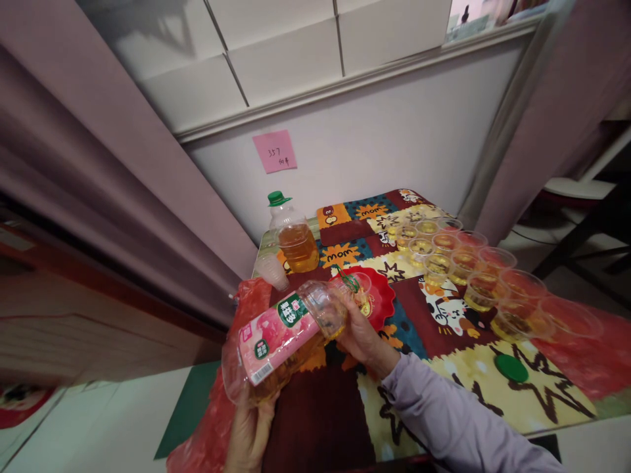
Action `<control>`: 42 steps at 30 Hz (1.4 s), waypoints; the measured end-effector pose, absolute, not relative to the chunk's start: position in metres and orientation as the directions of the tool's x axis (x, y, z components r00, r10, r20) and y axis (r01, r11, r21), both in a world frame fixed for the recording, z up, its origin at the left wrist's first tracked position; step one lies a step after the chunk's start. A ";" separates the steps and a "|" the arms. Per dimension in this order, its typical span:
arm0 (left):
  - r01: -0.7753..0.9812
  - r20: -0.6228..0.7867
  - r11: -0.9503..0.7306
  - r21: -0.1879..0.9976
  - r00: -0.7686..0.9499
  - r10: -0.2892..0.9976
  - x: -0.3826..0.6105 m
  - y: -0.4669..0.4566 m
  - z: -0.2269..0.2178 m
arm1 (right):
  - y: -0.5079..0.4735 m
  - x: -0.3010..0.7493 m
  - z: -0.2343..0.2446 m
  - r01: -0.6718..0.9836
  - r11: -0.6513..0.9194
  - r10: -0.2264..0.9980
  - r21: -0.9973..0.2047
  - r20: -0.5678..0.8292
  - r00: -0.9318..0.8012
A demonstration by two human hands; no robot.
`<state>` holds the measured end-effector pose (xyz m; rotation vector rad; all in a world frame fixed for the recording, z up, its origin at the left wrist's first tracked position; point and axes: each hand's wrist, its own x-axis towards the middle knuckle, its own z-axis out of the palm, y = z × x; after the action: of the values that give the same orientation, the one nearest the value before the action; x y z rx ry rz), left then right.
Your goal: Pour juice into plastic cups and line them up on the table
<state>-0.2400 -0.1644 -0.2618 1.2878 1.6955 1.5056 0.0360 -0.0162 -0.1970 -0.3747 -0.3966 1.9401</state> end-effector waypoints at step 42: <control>0.300 0.190 -0.072 0.951 -0.387 0.902 -0.238 -0.164 -0.260 | -0.015 0.036 -0.198 -0.809 -0.388 0.915 -0.442 -0.080 -0.395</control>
<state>-0.2380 -0.1641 -0.2597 1.2955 1.6795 1.4835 0.0363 -0.0149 -0.1981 -0.3770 -0.4028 1.9553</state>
